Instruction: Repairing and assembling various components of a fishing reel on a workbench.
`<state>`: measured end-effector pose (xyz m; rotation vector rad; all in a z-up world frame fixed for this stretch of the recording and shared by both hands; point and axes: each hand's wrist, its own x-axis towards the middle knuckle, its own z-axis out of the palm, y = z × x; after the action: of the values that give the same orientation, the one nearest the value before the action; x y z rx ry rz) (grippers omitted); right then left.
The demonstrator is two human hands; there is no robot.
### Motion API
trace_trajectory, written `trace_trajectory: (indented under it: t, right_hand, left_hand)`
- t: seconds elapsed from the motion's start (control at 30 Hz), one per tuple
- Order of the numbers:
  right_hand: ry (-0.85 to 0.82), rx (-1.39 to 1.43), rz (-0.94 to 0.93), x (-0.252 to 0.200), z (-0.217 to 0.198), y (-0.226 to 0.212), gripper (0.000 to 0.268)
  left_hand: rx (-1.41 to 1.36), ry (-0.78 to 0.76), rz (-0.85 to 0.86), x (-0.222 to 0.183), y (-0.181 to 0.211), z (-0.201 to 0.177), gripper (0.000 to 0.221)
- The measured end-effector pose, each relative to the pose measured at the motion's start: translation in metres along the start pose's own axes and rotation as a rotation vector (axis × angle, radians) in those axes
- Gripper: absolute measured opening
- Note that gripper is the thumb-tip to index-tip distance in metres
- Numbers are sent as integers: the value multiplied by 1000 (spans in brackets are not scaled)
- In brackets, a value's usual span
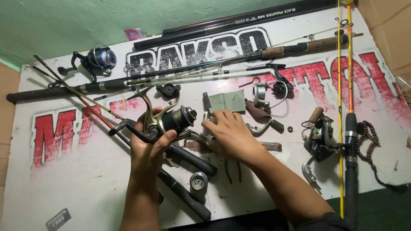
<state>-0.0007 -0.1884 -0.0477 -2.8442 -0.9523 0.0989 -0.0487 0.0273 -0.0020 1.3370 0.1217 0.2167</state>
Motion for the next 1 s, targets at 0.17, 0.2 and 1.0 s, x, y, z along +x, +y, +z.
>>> trace_trajectory:
  t: [0.17,0.2,1.0]
  right_hand:
    - [-60,45,57,-10,-11,16,50]
    - [-69,55,87,-15,-16,18,46]
    - [-209,498,52,-24,-23,-40,35]
  left_hand:
    - [8,-1,2,-7,7,0,70]
    - [17,12,-3,-10,9,0,70]
    - [-55,44,51,-13,11,-8,68]
